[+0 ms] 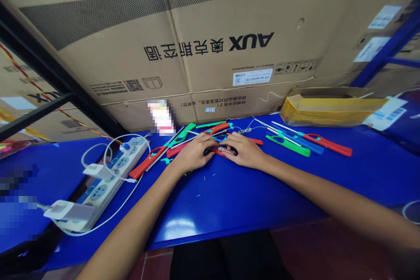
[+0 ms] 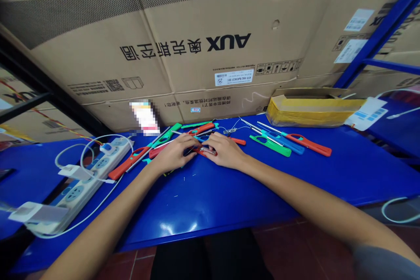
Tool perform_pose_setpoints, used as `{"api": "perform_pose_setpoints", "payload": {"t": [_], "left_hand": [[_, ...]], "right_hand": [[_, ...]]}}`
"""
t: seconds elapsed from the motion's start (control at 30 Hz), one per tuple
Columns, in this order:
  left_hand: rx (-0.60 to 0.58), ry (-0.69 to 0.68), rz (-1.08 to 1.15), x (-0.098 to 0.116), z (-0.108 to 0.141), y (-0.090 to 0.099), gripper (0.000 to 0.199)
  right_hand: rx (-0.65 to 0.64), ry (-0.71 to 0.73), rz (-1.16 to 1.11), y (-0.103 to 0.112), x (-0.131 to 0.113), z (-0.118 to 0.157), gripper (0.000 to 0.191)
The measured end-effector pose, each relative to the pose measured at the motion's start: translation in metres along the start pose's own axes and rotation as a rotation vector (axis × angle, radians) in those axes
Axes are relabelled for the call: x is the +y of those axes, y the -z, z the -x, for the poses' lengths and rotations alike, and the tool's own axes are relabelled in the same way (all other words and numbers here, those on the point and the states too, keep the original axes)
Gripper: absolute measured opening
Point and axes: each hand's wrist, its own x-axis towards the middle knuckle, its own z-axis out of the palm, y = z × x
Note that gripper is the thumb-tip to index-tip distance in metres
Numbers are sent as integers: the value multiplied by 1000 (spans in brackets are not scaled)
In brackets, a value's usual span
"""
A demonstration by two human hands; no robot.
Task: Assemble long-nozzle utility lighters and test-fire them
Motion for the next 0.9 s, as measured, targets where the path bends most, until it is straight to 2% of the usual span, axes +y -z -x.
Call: {"api": "perform_pose_setpoints", "payload": {"t": [0.13, 0.6, 0.9], "left_hand": [[-10, -8, 10, -3, 0, -2, 20], [-42, -15, -13, -6, -1, -8, 17], [-21, -29, -13, -6, -1, -7, 16]], "right_hand": [[-8, -9, -21, -2, 0, 1, 23], [-39, 13, -20, 0, 0, 1, 18], [-41, 19, -37, 4, -2, 0, 16]]}}
